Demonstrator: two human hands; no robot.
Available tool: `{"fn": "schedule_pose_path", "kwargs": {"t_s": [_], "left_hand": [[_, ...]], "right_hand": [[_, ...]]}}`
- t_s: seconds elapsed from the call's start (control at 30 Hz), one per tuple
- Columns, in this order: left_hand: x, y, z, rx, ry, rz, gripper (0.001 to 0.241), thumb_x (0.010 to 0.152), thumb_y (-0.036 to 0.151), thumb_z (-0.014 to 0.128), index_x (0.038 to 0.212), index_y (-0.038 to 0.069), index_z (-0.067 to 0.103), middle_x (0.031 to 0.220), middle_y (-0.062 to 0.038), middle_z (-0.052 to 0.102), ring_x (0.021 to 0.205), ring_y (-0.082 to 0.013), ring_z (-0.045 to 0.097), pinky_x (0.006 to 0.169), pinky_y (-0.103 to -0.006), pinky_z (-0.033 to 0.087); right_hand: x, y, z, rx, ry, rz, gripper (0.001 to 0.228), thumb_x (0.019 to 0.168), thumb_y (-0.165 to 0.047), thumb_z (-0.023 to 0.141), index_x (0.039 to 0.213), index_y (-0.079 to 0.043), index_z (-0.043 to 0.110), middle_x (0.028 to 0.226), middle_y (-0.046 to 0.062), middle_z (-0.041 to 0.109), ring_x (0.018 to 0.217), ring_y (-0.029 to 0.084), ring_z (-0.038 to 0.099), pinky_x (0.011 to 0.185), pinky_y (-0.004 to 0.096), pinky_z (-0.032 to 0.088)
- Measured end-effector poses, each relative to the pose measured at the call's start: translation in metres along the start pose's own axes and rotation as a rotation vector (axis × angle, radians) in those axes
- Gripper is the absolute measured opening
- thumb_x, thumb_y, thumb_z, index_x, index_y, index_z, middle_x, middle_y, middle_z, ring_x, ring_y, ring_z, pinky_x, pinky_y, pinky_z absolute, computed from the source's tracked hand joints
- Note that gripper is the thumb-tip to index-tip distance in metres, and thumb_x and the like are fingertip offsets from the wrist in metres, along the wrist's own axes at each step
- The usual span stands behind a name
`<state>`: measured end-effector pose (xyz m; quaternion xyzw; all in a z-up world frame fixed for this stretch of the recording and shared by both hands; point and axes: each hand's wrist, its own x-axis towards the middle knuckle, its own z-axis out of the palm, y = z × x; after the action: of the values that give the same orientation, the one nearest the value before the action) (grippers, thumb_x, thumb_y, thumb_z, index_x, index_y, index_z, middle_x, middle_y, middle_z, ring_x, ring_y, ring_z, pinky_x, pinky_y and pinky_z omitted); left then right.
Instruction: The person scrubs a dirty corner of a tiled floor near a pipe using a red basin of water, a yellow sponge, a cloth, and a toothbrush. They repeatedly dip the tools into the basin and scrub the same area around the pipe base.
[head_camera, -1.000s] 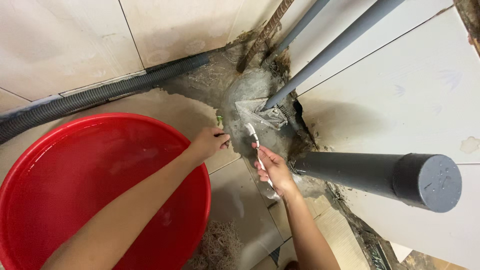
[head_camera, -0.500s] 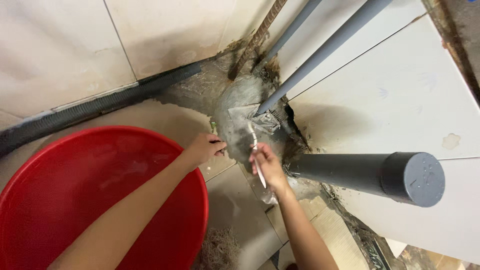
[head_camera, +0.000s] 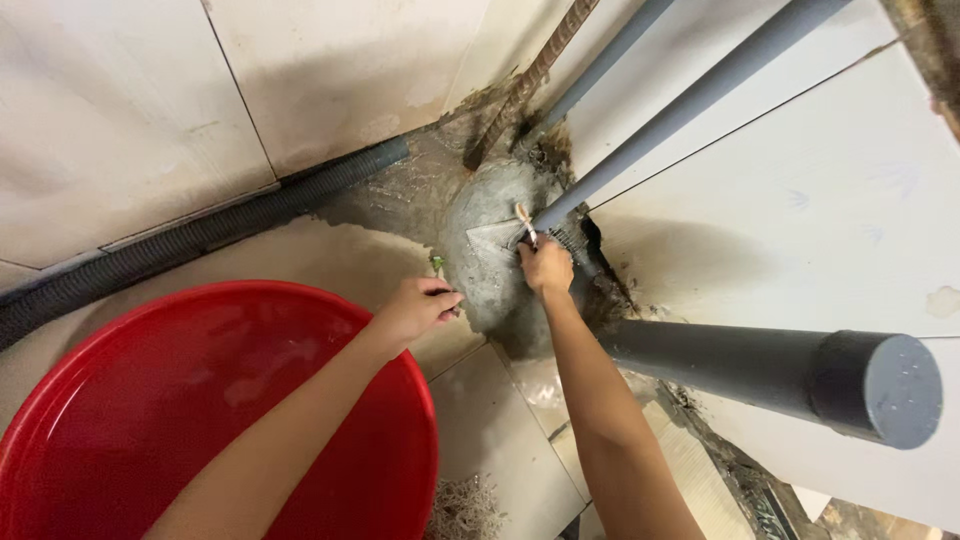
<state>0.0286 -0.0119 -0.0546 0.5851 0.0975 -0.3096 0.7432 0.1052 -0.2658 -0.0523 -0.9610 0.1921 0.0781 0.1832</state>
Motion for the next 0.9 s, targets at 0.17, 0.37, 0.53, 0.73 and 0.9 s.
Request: {"fn": "schedule_pose_path", "kwargs": {"t_s": [0.17,0.37,0.53,0.73,0.9], "left_hand": [[-0.003,0.005,0.001,0.042,0.002,-0.031,0.024,0.092,0.019,0.073,0.106,-0.001,0.074,0.086,-0.006,0.072,0.073,-0.0095,0.065,0.067,-0.0228,0.058],[-0.001,0.004,0.002,0.041,0.025,-0.026,0.025,0.091,0.016,0.074,0.107,-0.002,0.074,0.085,-0.006,0.071,0.068,-0.0097,0.064,0.065,-0.0233,0.057],[0.009,-0.006,0.002,0.047,0.032,-0.034,0.024,0.091,0.016,0.073,0.107,-0.002,0.074,0.084,-0.006,0.071,0.067,-0.0099,0.063,0.065,-0.024,0.058],[0.0,0.004,0.003,0.048,0.033,0.01,0.024,0.091,0.015,0.073,0.106,-0.003,0.074,0.082,-0.006,0.071,0.066,-0.0094,0.063,0.065,-0.025,0.058],[-0.01,0.012,0.005,0.242,0.114,-0.027,0.022,0.091,0.017,0.073,0.106,0.001,0.076,0.078,-0.006,0.072,0.064,-0.009,0.063,0.059,-0.0258,0.05]], "right_hand": [[0.005,0.001,0.012,0.061,0.033,0.021,0.028,0.09,-0.038,0.071,0.109,-0.018,0.073,0.102,0.014,0.075,0.1,0.035,0.07,0.088,0.047,0.055],[0.02,0.03,0.024,0.1,0.114,-0.161,0.026,0.098,-0.032,0.062,0.111,-0.01,0.069,0.103,0.018,0.074,0.098,0.04,0.069,0.083,0.052,0.053],[0.015,0.053,0.007,0.33,0.042,-0.226,0.027,0.098,-0.032,0.06,0.109,-0.008,0.067,0.091,0.02,0.072,0.087,0.04,0.071,0.079,0.048,0.056],[-0.01,0.041,-0.004,0.199,0.199,-0.113,0.02,0.1,-0.028,0.064,0.107,-0.009,0.068,0.087,0.018,0.073,0.084,0.039,0.07,0.074,0.047,0.053],[-0.012,0.037,-0.012,0.313,0.473,-0.136,0.014,0.102,-0.021,0.063,0.103,-0.007,0.065,0.087,0.016,0.073,0.08,0.034,0.071,0.072,0.043,0.054]]}}
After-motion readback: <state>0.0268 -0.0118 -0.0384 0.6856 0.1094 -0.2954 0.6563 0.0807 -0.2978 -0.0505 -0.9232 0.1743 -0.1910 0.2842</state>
